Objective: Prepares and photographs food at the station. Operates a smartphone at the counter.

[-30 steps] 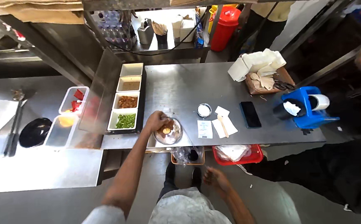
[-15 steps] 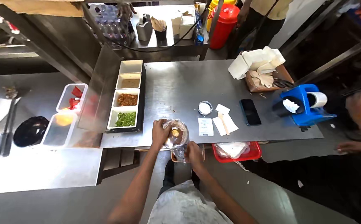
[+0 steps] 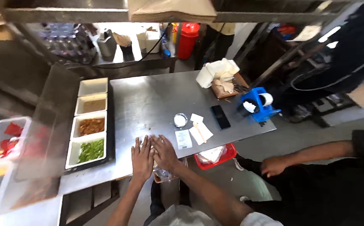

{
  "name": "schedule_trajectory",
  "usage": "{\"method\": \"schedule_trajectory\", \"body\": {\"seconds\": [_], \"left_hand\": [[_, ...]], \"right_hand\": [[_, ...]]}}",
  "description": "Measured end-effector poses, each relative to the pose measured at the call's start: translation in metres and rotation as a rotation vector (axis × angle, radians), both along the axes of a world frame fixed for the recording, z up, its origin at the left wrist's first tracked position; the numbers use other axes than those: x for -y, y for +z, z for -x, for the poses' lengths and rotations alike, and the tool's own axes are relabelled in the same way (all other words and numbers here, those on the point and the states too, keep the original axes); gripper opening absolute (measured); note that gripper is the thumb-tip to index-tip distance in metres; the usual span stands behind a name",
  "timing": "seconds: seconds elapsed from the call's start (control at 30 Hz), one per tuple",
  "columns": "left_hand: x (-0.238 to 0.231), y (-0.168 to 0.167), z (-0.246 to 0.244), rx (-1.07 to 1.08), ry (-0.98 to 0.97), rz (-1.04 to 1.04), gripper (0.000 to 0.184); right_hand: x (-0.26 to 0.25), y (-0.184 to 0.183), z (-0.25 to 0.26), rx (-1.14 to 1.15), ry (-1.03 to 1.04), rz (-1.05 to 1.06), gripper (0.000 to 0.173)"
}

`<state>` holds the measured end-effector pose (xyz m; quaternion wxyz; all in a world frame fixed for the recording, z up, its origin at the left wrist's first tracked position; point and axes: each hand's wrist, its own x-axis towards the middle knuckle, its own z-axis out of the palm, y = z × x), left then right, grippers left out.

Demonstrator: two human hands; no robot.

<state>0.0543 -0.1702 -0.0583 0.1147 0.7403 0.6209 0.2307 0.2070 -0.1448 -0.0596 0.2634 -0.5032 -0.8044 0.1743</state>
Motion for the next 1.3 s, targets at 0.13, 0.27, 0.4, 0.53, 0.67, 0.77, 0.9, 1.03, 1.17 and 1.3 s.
{"method": "schedule_trajectory", "body": {"seconds": [0.13, 0.27, 0.4, 0.53, 0.67, 0.77, 0.9, 1.03, 1.17, 1.3], "left_hand": [[0.008, 0.002, -0.015, -0.014, 0.187, -0.003, 0.067], [0.015, 0.005, -0.016, 0.319, 0.373, 0.023, 0.059], [0.005, 0.034, -0.024, 0.690, 0.369, 0.129, 0.055], [-0.051, 0.092, -0.066, 0.770, 0.208, 0.122, 0.052], [-0.155, 0.106, -0.133, 0.921, 0.080, 0.226, 0.050], [-0.217, 0.081, -0.196, 0.965, -0.048, 0.294, 0.042], [-0.264, 0.046, -0.204, 0.709, 0.000, 0.451, 0.050], [-0.216, 0.087, -0.175, 0.646, 0.123, 0.212, 0.044], [-0.091, 0.115, -0.153, 1.244, 0.397, 0.165, 0.043], [-0.001, 0.156, -0.176, 1.855, 0.441, 0.327, 0.045]], "right_hand": [[0.019, -0.011, 0.021, -0.476, -0.442, 0.197, 0.037], [0.065, 0.004, 0.039, -0.603, -0.570, 0.326, 0.050], [0.051, 0.038, 0.022, -0.779, -0.735, 0.509, 0.062], [0.004, 0.083, -0.035, -0.952, -0.698, 0.481, 0.052], [-0.078, 0.115, -0.122, -0.858, -0.668, 0.450, 0.047], [-0.144, 0.099, -0.185, -0.781, -0.710, 0.353, 0.042], [-0.195, 0.056, -0.212, -0.564, -0.655, 0.408, 0.049], [-0.154, 0.099, -0.222, -0.463, -0.595, 0.086, 0.036], [-0.080, 0.126, -0.147, -0.701, 0.014, 0.043, 0.025], [-0.060, 0.094, -0.095, -0.346, 0.452, -0.165, 0.070]]}}
